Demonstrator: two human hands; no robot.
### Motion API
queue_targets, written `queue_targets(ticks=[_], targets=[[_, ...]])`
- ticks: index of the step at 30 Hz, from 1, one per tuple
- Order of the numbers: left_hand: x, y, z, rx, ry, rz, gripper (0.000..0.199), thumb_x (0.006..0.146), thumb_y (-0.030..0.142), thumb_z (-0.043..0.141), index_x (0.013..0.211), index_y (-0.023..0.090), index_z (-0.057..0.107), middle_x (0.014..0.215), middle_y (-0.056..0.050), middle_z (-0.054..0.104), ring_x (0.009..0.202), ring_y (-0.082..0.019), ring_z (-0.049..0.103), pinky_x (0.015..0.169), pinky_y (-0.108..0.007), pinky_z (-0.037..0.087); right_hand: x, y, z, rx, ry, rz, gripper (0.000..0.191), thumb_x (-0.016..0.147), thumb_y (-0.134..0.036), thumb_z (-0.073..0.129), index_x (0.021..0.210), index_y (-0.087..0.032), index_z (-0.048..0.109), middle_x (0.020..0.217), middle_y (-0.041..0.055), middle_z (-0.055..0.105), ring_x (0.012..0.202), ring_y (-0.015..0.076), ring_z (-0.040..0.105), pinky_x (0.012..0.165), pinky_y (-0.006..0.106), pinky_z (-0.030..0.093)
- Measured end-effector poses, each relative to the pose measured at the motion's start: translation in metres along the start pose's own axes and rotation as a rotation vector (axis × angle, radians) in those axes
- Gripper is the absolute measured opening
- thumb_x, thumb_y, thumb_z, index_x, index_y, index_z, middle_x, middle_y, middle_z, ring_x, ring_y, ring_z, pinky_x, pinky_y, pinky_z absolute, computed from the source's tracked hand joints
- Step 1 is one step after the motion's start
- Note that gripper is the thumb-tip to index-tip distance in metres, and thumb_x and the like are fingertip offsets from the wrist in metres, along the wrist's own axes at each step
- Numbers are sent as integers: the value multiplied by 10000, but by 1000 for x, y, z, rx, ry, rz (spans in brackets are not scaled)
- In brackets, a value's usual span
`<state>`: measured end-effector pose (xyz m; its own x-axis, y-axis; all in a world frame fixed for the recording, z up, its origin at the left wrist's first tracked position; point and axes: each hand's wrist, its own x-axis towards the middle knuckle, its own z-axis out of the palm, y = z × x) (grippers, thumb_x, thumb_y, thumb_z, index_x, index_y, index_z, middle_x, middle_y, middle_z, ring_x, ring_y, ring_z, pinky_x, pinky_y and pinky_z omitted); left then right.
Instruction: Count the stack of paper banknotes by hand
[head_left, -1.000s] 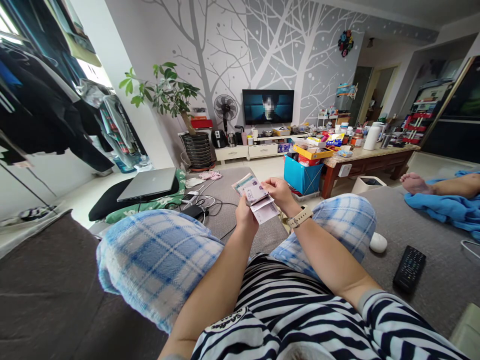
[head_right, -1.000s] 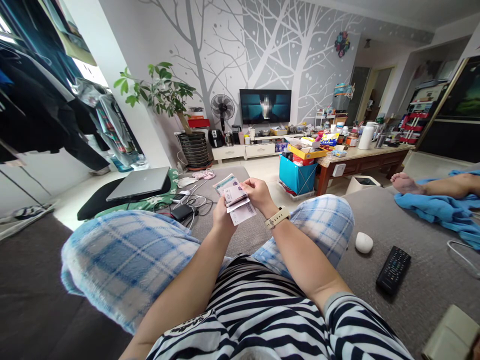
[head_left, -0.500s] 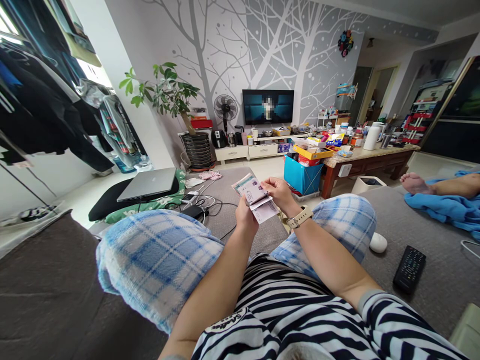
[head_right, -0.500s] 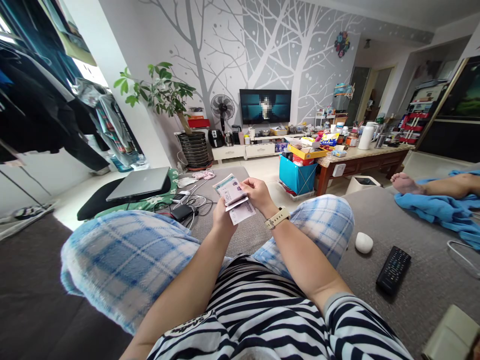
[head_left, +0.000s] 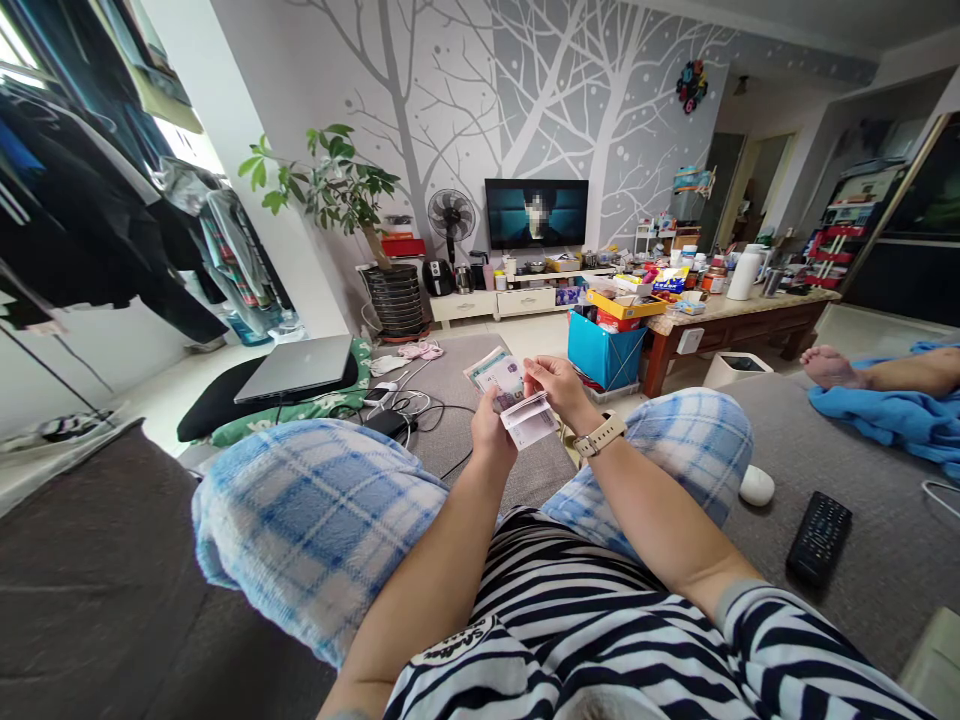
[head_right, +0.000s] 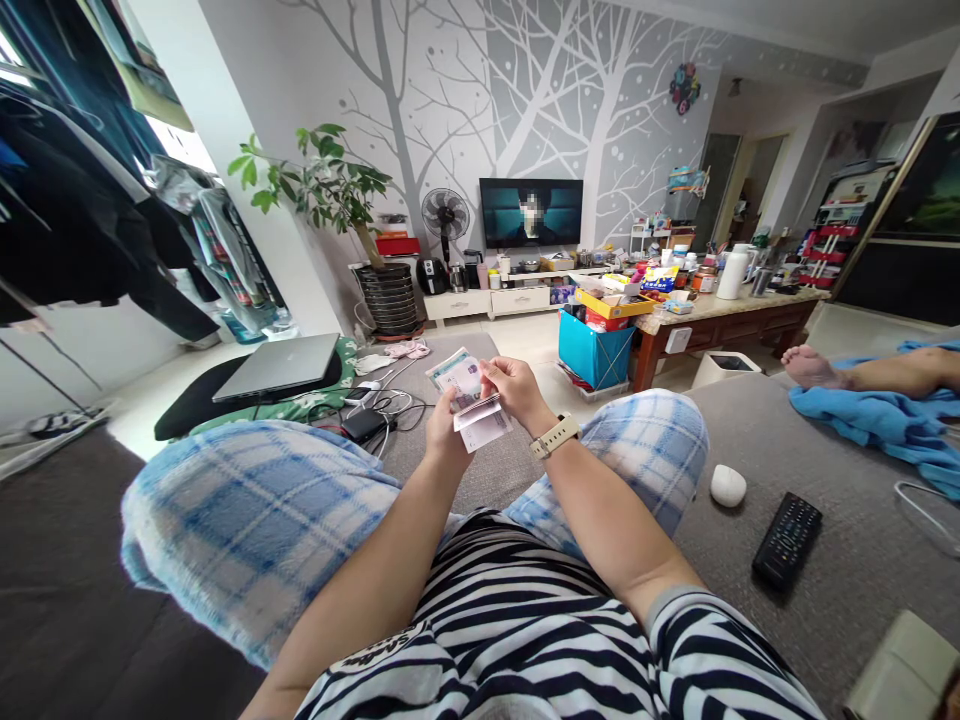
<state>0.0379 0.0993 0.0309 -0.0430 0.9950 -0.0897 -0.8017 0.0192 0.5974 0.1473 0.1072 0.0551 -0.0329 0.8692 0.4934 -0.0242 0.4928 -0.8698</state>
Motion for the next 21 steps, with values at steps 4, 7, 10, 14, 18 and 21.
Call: queue_targets(ticks=[4, 7, 10, 14, 18, 21], targets=[[1, 0, -1, -18, 8, -7, 273, 906, 194, 523, 1114, 102, 675, 928, -105, 755, 844, -239, 726, 831, -349, 562, -1, -1, 0, -13, -23, 9, 451, 771, -605, 655, 593, -205, 549, 545, 4, 575, 529, 134, 484, 564, 282, 394], [1, -1, -3, -26, -6, -8, 283, 875, 188, 571, 1127, 108, 672, 953, -111, 755, 863, -252, 729, 849, -368, 562, 1, 2, -2, -73, 27, 1, 421, 717, -576, 714, 605, -210, 541, 552, -14, 552, 539, 131, 466, 552, 278, 381], [2, -1, -4, -16, -23, -23, 267, 840, 177, 615, 1088, 106, 681, 912, -108, 751, 829, -248, 728, 850, -375, 565, 5, 8, -4, -97, 131, -9, 380, 676, -509, 754, 629, -214, 520, 579, -40, 508, 559, 122, 440, 545, 266, 363], [3, -2, -7, 14, -65, -30, 279, 783, 169, 667, 1052, 98, 682, 846, -98, 740, 787, -241, 723, 825, -372, 571, 9, 14, -6, -109, 216, 15, 339, 674, -475, 740, 676, -214, 525, 638, -40, 521, 614, 130, 463, 582, 264, 386], [4, -3, -10, 36, -89, -15, 283, 754, 162, 684, 1030, 106, 670, 836, -86, 735, 790, -232, 720, 804, -359, 576, 9, 14, -6, -147, 195, 39, 324, 720, -487, 676, 628, -206, 542, 628, -21, 548, 622, 140, 475, 596, 273, 387], [4, -3, -11, 40, -86, -12, 293, 736, 153, 698, 1022, 103, 663, 865, -97, 738, 794, -242, 720, 802, -378, 578, 9, 14, -7, -166, 178, 53, 317, 726, -469, 657, 588, -204, 551, 607, -14, 558, 612, 143, 478, 588, 277, 378]])
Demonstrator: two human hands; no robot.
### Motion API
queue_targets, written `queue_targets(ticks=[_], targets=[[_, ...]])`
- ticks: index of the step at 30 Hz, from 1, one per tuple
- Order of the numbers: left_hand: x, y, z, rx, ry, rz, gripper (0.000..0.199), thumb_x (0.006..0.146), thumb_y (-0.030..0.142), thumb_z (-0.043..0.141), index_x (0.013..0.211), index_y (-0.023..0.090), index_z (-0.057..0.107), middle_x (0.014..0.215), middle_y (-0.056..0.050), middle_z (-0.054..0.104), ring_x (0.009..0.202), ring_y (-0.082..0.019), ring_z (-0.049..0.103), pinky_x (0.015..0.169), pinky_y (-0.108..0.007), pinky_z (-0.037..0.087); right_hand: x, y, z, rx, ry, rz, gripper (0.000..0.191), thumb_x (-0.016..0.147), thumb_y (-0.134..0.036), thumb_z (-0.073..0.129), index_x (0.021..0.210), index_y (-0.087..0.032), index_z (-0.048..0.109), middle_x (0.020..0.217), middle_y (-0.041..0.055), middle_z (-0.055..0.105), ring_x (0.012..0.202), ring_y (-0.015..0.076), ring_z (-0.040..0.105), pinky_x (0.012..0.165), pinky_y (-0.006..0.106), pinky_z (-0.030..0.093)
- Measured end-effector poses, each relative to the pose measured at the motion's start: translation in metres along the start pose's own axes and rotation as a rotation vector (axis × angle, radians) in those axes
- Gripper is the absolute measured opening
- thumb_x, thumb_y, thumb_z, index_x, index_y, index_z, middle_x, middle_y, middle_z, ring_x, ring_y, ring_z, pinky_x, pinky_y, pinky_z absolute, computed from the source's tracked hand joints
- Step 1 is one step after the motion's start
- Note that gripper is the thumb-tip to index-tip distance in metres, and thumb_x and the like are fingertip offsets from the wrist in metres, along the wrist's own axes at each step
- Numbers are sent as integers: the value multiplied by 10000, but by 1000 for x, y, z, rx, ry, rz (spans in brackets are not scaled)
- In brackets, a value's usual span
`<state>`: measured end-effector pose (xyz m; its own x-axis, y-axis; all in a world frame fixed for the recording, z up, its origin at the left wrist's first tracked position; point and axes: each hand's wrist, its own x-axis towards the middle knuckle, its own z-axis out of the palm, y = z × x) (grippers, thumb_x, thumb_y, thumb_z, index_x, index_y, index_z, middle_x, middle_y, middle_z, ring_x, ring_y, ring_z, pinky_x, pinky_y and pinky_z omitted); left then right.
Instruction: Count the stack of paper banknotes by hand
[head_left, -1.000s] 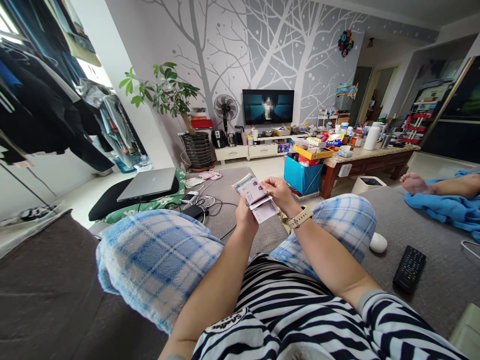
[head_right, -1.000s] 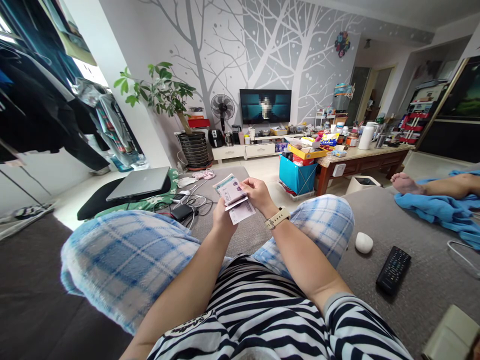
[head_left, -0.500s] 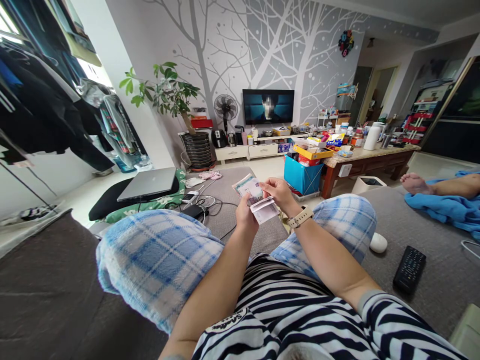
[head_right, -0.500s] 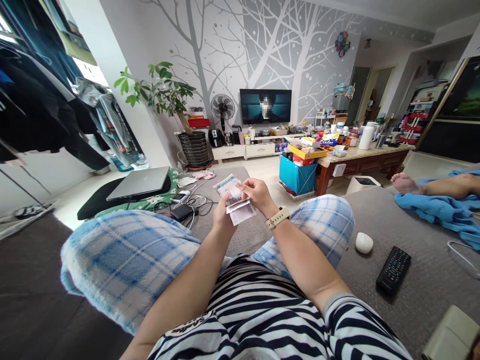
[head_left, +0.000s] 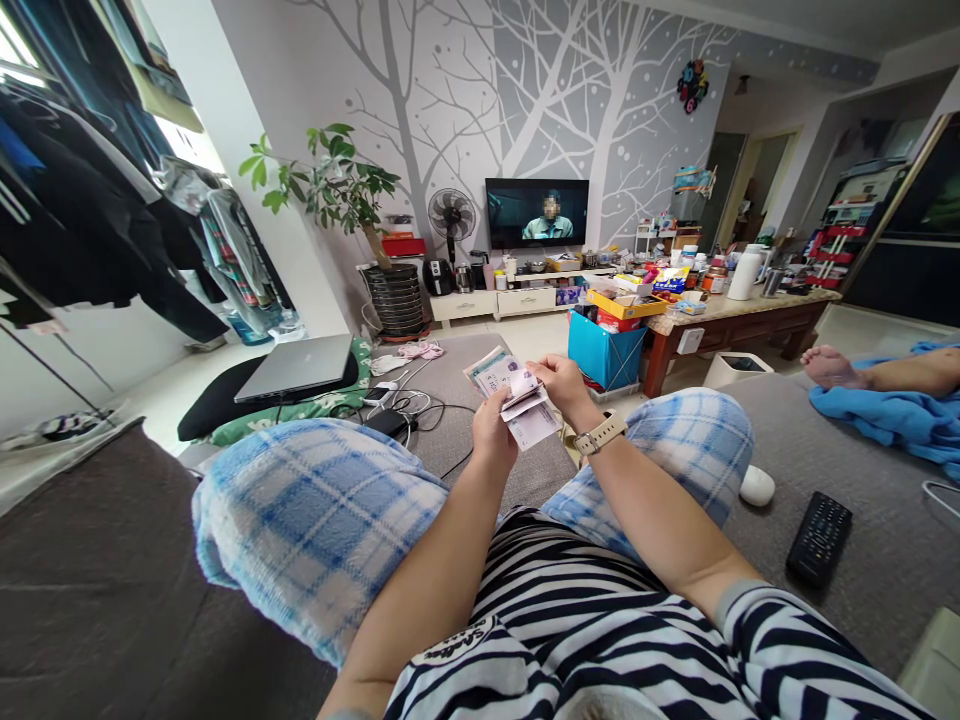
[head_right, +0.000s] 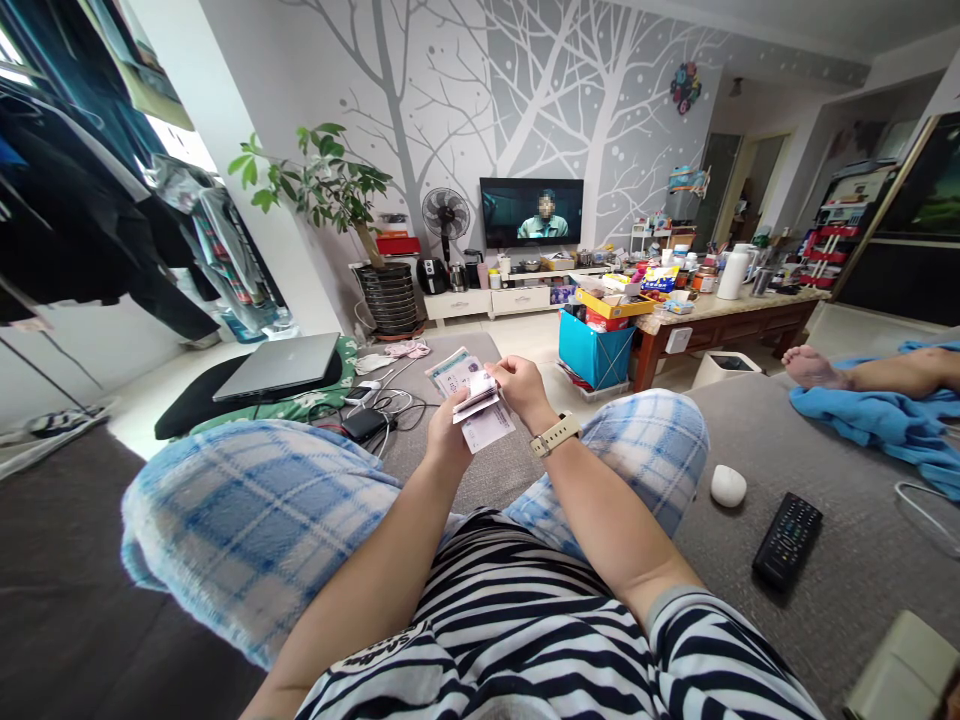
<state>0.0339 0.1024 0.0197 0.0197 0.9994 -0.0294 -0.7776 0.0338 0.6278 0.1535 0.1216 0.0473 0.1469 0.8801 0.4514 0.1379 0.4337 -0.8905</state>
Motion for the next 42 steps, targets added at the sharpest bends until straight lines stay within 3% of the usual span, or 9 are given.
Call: queue_targets(ticks=[5, 11, 18, 30, 36, 42], targets=[[-1, 0, 0, -9, 7, -5, 292, 745, 147, 705, 1031, 101, 668, 904, -113, 742, 828, -261, 727, 817, -381, 574, 0, 0, 0, -11, 2, -6, 291, 723, -447, 655, 590, -201, 573, 612, -4, 582, 614, 150, 495, 577, 279, 377], [-2, 2, 6, -55, 50, -16, 261, 869, 252, 618, 1093, 132, 678, 949, -99, 753, 916, -263, 725, 845, -376, 575, -2, -1, 0, 5, 3, -20, 289, 729, -457, 644, 617, -196, 591, 637, 9, 607, 636, 160, 515, 583, 282, 387], [-3, 4, 11, -54, 68, 12, 208, 923, 237, 545, 1019, 130, 696, 950, -93, 752, 923, -248, 721, 836, -350, 573, -4, -8, 0, 22, -25, -36, 303, 726, -473, 643, 618, -195, 592, 644, 13, 605, 641, 161, 518, 606, 286, 402], [-6, 3, 13, -18, 9, 30, 216, 854, 214, 603, 1023, 139, 714, 947, -95, 761, 952, -274, 722, 820, -358, 584, -6, -11, 1, 78, -71, -27, 313, 726, -497, 628, 657, -199, 564, 648, -11, 560, 627, 139, 475, 591, 267, 386], [-6, 4, 12, 28, 74, 33, 205, 753, 144, 669, 952, 141, 718, 856, -80, 757, 894, -275, 729, 776, -344, 589, -5, -13, 0, 105, -149, -13, 318, 693, -490, 665, 652, -192, 562, 644, -16, 550, 626, 135, 468, 593, 265, 379], [-5, 2, 9, 17, 17, 33, 211, 747, 183, 696, 951, 140, 722, 908, -105, 763, 881, -284, 725, 766, -361, 588, -5, -14, 1, 118, -163, -35, 306, 709, -480, 652, 656, -192, 566, 644, -17, 550, 632, 137, 479, 604, 273, 385]])
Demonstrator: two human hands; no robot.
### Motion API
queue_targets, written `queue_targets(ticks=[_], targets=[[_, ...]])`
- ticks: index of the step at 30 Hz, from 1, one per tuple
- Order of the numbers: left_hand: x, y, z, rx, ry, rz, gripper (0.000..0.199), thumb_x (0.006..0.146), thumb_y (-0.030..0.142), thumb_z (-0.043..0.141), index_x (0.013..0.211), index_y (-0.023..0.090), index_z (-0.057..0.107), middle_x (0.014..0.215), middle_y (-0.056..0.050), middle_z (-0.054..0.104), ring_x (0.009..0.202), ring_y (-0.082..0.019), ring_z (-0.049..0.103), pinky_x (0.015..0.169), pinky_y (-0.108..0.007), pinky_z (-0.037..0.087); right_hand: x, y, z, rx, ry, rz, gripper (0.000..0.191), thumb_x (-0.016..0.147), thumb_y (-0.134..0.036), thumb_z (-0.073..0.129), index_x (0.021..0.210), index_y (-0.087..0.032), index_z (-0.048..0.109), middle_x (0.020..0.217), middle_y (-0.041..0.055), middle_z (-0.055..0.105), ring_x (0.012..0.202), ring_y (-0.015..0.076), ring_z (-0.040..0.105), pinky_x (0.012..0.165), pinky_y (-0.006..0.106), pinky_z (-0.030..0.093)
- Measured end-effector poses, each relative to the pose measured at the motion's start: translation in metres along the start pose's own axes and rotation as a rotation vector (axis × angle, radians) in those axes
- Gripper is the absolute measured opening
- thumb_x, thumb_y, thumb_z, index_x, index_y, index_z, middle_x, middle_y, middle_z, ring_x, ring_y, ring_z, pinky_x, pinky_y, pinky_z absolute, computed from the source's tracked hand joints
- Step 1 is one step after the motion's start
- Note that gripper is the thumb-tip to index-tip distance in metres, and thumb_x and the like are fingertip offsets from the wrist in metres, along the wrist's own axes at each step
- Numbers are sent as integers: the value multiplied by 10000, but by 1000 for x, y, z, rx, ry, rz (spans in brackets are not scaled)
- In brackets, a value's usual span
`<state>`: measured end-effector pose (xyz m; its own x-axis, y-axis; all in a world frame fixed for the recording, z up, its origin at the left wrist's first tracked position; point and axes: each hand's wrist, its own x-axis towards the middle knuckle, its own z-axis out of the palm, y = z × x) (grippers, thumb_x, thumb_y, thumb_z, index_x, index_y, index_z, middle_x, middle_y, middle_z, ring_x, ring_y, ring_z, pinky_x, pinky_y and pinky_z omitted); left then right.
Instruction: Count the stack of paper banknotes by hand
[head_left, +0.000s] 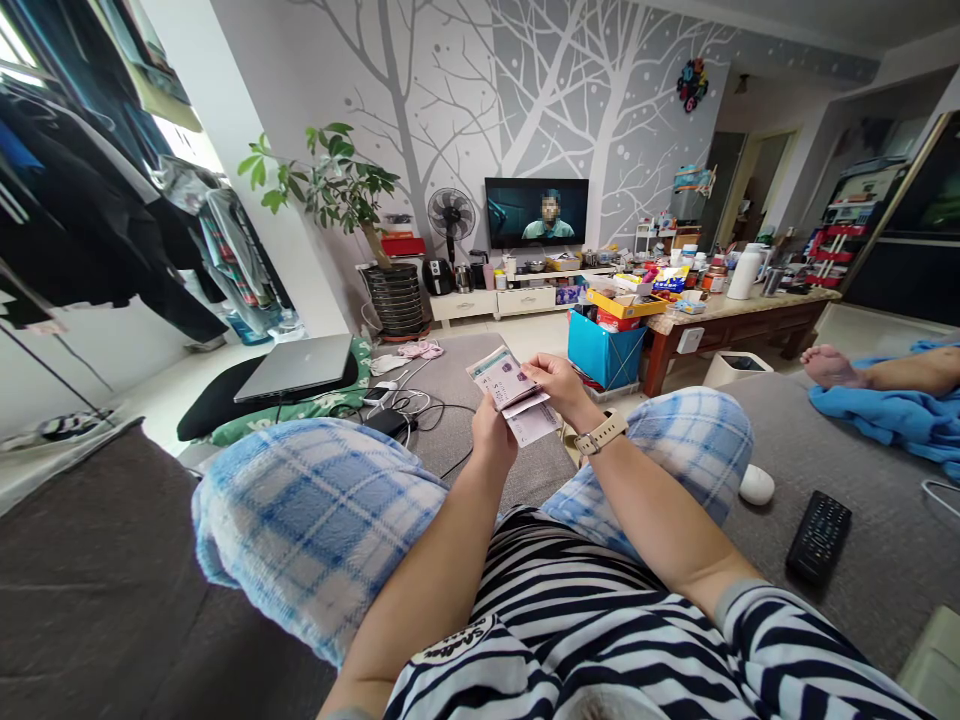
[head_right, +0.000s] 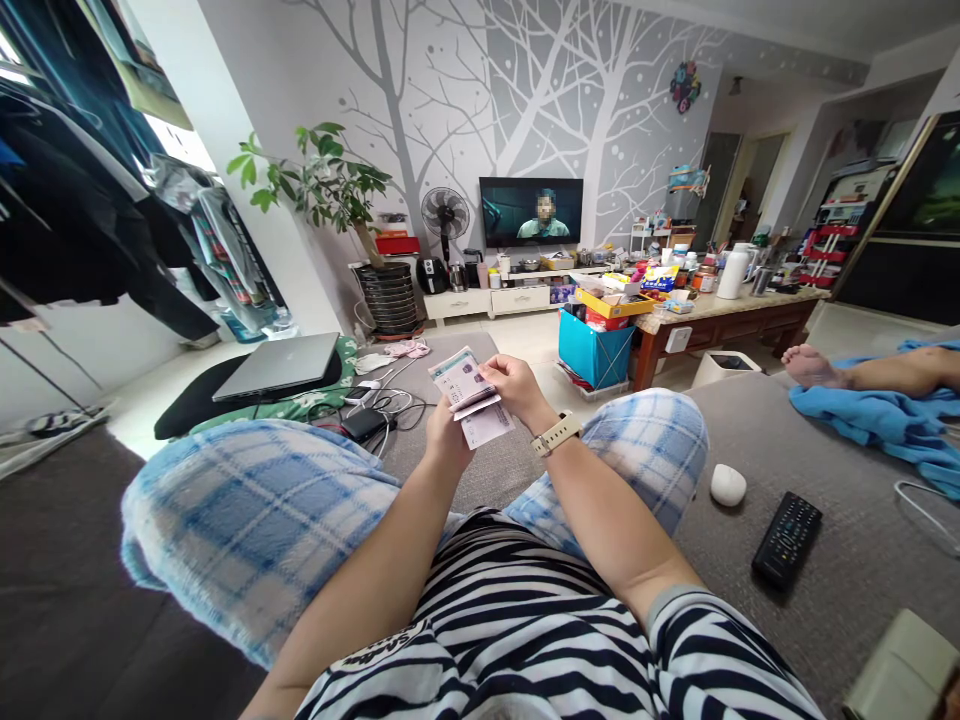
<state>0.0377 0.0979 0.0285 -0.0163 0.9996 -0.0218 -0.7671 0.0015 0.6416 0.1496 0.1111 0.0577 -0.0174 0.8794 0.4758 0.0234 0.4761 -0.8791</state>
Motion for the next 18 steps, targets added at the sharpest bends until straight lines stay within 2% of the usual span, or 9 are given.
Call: queue_targets(ticks=[9, 15, 18], targets=[[-1, 2, 0, -29, -27, -5, 227, 723, 150, 705, 949, 145, 718, 843, -94, 751, 812, -263, 719, 799, -368, 572, -1, -1, 1, 8, -17, 7, 296, 703, -469, 661, 666, -185, 589, 638, -14, 563, 641, 140, 495, 604, 272, 389], [2, 0, -1, -23, -40, 2, 196, 756, 148, 654, 942, 133, 715, 870, -105, 753, 827, -265, 717, 818, -385, 569, -2, -3, 1, 2, -22, 1, 324, 698, -493, 691, 660, -188, 589, 631, -15, 567, 636, 138, 492, 596, 268, 386], [1, 1, 0, -13, -7, -18, 172, 796, 154, 610, 931, 113, 708, 828, -98, 740, 804, -253, 714, 809, -384, 573, -3, -3, 2, 21, -35, 14, 365, 715, -533, 688, 637, -197, 568, 594, -19, 554, 588, 130, 477, 568, 267, 372]])
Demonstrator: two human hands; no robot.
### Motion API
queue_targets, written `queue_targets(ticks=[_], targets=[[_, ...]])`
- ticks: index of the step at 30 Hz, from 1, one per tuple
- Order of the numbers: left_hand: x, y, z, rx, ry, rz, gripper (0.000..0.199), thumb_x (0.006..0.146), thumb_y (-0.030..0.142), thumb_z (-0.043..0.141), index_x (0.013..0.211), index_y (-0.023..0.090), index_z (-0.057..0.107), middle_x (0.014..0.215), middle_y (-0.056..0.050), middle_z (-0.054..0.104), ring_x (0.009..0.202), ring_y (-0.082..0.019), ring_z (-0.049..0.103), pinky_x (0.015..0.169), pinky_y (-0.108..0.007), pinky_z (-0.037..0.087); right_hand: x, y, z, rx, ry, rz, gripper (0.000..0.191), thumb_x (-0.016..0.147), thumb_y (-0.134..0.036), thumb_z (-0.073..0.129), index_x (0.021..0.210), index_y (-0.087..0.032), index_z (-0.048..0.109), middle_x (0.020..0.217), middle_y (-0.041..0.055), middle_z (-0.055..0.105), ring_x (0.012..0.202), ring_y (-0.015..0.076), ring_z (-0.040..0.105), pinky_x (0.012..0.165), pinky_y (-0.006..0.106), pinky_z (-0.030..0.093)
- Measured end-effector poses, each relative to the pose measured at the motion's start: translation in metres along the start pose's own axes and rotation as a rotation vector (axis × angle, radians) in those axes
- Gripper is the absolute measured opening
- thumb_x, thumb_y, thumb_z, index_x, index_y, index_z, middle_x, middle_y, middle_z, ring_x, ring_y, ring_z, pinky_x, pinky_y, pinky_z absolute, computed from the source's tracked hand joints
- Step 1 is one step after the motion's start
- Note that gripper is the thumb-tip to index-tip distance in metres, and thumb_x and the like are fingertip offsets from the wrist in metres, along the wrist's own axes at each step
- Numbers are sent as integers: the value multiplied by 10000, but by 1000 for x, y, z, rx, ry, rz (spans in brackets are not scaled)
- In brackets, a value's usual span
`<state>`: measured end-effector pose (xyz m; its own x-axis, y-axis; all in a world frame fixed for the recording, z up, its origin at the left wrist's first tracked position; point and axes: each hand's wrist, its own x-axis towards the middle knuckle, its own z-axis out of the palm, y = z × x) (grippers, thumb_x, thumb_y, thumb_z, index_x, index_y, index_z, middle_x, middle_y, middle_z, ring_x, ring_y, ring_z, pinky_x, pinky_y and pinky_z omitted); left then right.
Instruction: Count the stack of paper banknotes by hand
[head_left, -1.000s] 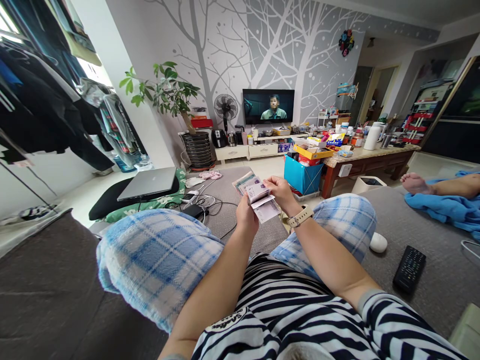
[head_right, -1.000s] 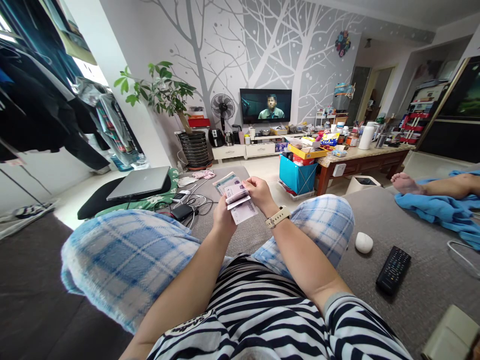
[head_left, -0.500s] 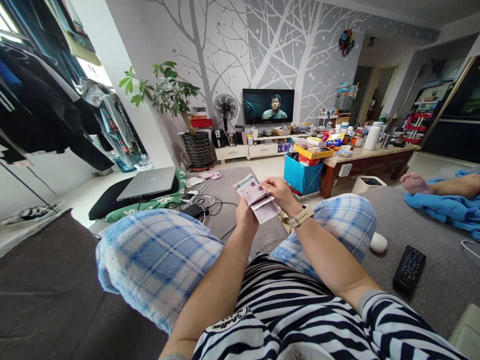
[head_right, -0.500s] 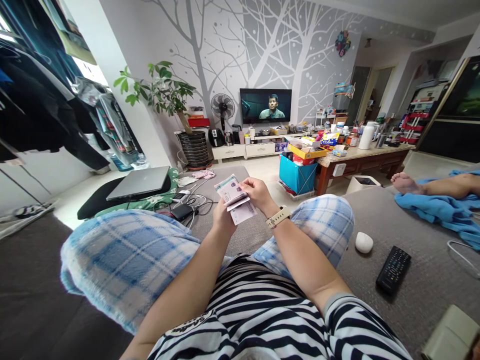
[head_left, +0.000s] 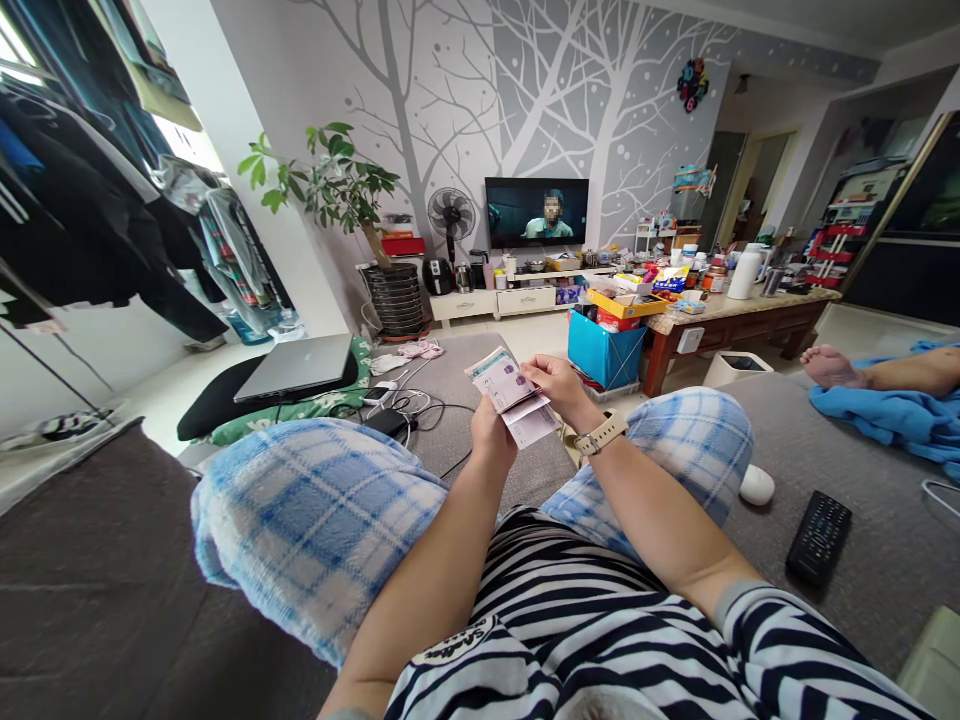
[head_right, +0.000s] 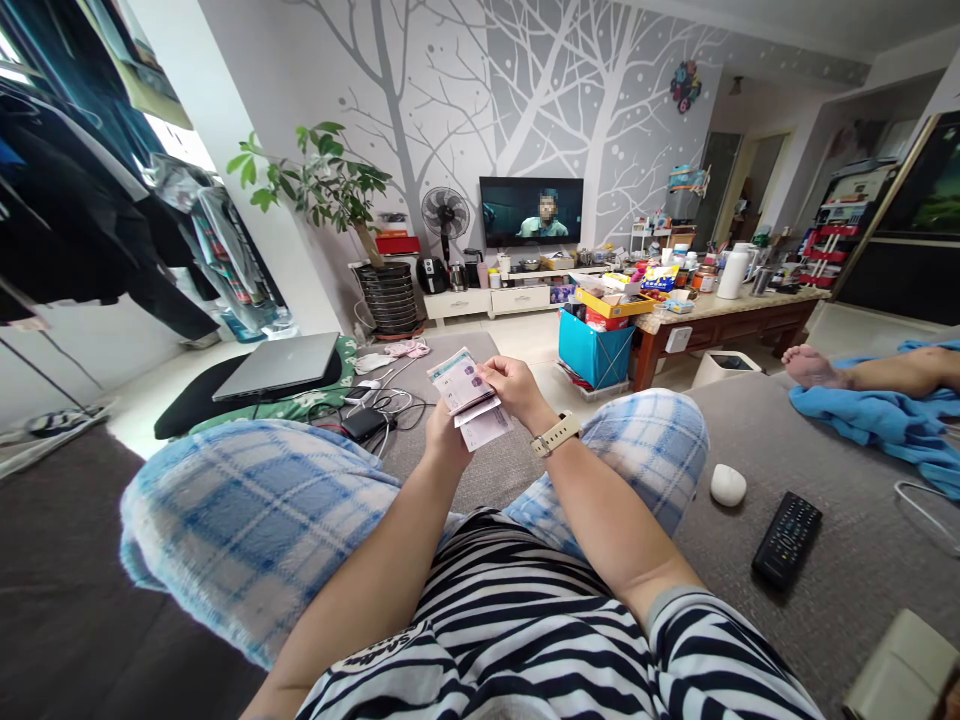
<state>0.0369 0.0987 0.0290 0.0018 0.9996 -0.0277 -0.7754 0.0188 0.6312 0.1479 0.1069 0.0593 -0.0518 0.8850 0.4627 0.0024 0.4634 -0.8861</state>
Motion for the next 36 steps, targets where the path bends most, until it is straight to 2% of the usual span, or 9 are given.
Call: queue_targets(ticks=[4, 7, 13, 20, 25, 28, 36], targets=[[-2, 2, 1, -14, 74, -18, 174, 830, 153, 579, 946, 100, 698, 789, -81, 720, 778, -226, 710, 788, -348, 575, 0, 3, 0, 45, -38, 30, 409, 768, -585, 633, 629, -207, 559, 516, -18, 539, 513, 128, 461, 544, 277, 365], [-2, 2, 0, 4, 92, -23, 180, 801, 147, 621, 962, 104, 689, 793, -77, 718, 762, -219, 706, 778, -340, 574, 1, 7, -2, -2, 25, -15, 386, 735, -543, 691, 608, -210, 544, 507, -29, 516, 511, 124, 440, 541, 275, 357], [3, -2, -8, 22, 1, -10, 273, 729, 125, 664, 1002, 114, 668, 847, -89, 728, 776, -228, 705, 793, -366, 572, 6, 15, -5, -89, 177, 22, 351, 695, -506, 713, 648, -209, 532, 618, -29, 545, 595, 133, 475, 575, 272, 372], [3, -3, -8, 23, 33, 4, 252, 739, 107, 684, 991, 100, 685, 898, -111, 737, 866, -252, 722, 857, -382, 571, 6, 20, -6, -151, 129, 41, 296, 721, -463, 636, 622, -198, 546, 634, -16, 558, 626, 141, 483, 586, 271, 367], [2, -2, -2, -36, 60, -5, 212, 862, 186, 606, 1035, 104, 697, 971, -121, 752, 984, -263, 716, 877, -372, 574, 6, 22, -7, -157, 123, 32, 285, 726, -458, 626, 629, -199, 558, 644, -7, 572, 630, 145, 483, 586, 270, 368], [1, -1, 0, -67, 76, -15, 236, 890, 209, 578, 1075, 116, 692, 1009, -114, 754, 1024, -261, 709, 882, -363, 574, 7, 22, -7, -138, 111, 23, 292, 730, -466, 626, 628, -200, 562, 648, -4, 578, 629, 146, 484, 582, 270, 369], [0, 1, 2, -30, 89, -22, 190, 872, 208, 585, 1002, 123, 694, 910, -95, 738, 948, -260, 714, 866, -355, 566, 4, 12, -4, -71, 90, 15, 269, 700, -446, 647, 641, -190, 587, 650, -5, 579, 626, 142, 488, 584, 272, 378]])
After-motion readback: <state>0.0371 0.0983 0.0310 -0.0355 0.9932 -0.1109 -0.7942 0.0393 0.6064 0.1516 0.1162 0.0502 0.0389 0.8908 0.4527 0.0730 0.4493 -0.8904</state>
